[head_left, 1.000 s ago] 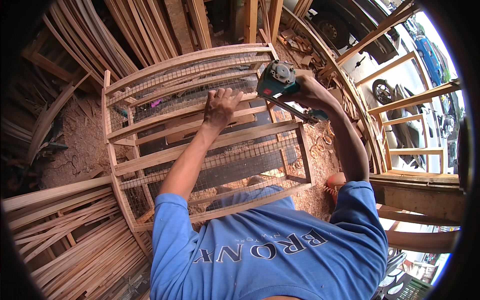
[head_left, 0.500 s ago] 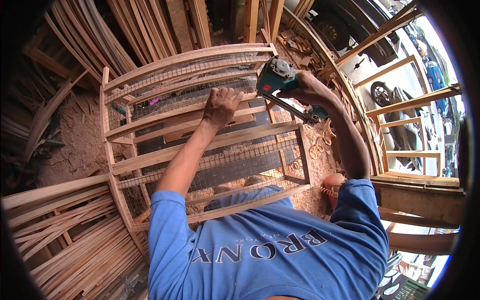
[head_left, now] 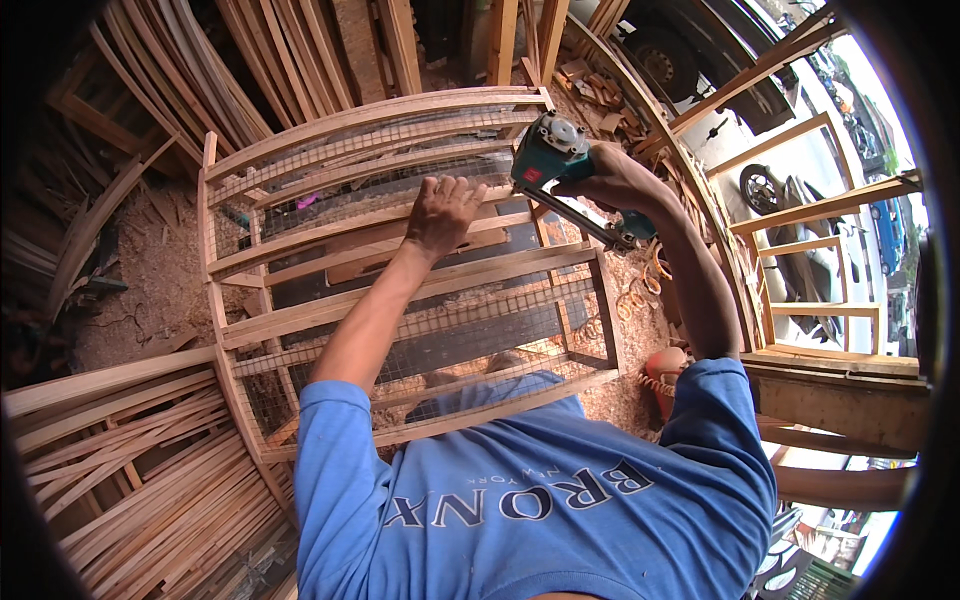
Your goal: The person assembles a wooden frame with wire mesh using a pneumatic nail gun. They position slats, align the frame, and drive nails into the joints to secure the structure.
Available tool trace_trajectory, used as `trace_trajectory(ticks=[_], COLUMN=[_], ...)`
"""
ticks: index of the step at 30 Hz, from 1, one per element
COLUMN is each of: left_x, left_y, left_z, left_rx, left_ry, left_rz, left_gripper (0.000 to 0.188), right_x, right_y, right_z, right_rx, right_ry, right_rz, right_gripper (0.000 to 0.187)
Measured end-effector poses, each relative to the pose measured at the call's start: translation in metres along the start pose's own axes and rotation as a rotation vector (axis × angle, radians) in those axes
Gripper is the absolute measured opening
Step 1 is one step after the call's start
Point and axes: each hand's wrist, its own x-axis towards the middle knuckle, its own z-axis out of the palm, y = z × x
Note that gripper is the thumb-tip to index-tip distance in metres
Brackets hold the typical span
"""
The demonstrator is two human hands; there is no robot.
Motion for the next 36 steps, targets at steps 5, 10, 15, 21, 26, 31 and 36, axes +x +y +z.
trace_trajectory(ticks=[5,10,15,21,26,31,36], left_x=[-0.002,-0.003,-0.002,-0.026,-0.070,-0.086,-0.091], left_y=[0.002,0.001,0.002,-0.032,-0.071,-0.079,-0.073], left_z=[-0.001,-0.001,-0.004,-0.038,-0.078,-0.074,-0.068], left_rx=[-0.020,0.006,-0.112,-0.163,-0.182,-0.172,-0.166], left_ry=[-0.067,-0.088,-0.114,-0.079,-0.128,-0.081,-0.060], left_rz=[-0.013,-0.001,-0.045,-0.079,-0.287,-0.301,-0.346], left_gripper=[0.033,0.038,0.041,0.039,0.020,0.019,0.019], right_x=[-0.002,-0.021,-0.037,-0.032,-0.029,-0.018,-0.015], right_y=[-0.006,-0.006,-0.008,-0.028,-0.049,-0.073,-0.088], right_z=[-0.004,-0.012,-0.024,-0.007,0.004,0.018,0.027], right_rx=[0.043,0.082,0.018,0.046,-0.051,0.014,-0.011], right_ry=[0.003,0.122,0.074,0.085,0.059,0.040,0.026], right_rz=[0.010,0.023,0.089,-0.028,0.016,-0.025,-0.044], right_gripper=[0.045,0.041,0.030,0.033,0.035,0.043,0.044])
